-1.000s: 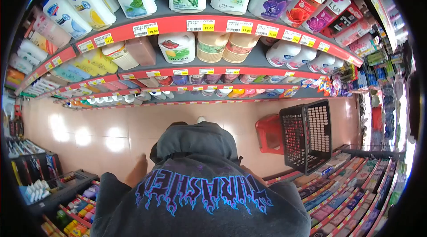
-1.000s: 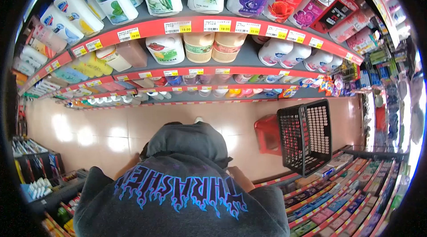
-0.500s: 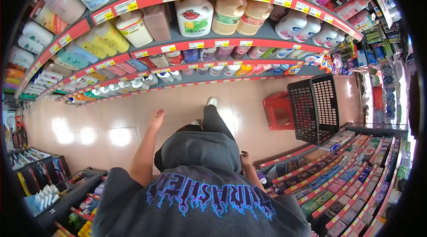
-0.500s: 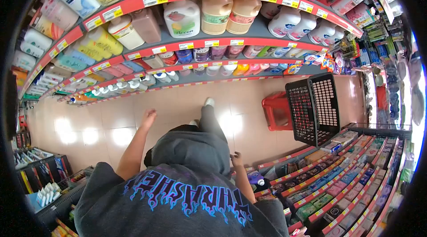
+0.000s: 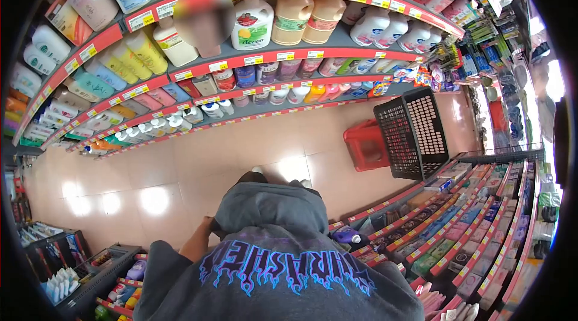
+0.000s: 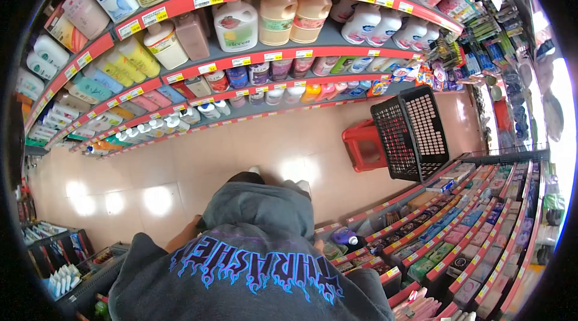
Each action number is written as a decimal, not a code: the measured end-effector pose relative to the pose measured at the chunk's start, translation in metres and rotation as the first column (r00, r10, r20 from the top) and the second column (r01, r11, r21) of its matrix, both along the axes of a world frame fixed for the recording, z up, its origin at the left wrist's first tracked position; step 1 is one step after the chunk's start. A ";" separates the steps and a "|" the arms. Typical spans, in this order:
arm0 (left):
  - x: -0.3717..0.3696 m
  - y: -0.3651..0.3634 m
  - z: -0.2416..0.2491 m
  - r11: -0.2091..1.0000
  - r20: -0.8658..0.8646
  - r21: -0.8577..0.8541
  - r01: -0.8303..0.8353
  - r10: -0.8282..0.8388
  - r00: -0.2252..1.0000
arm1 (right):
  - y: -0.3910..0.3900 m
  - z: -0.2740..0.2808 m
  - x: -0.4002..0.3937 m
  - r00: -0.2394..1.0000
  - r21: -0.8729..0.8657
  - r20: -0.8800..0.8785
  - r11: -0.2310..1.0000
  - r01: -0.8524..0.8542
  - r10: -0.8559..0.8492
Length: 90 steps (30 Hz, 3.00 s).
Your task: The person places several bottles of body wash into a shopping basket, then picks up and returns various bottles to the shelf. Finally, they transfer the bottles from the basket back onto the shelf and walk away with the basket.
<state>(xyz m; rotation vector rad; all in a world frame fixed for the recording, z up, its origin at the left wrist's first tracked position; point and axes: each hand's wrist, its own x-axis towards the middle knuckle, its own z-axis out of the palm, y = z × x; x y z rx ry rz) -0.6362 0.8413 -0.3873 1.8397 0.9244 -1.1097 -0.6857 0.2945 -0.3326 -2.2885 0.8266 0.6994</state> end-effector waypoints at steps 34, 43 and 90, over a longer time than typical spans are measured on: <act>0.001 -0.187 -0.010 0.879 0.497 0.277 0.389 -0.477 0.725 | -0.220 0.035 -0.016 0.855 0.366 0.036 0.803 0.470 -0.517; 0.047 -0.208 0.027 0.989 0.154 0.123 0.085 -0.104 0.983 | -0.173 -0.002 -0.069 0.778 0.244 0.007 0.755 0.608 -0.628; 0.215 -0.198 0.020 0.995 0.172 -0.024 0.099 -0.094 0.981 | -0.077 -0.013 -0.059 0.737 0.049 0.011 0.736 0.675 -0.676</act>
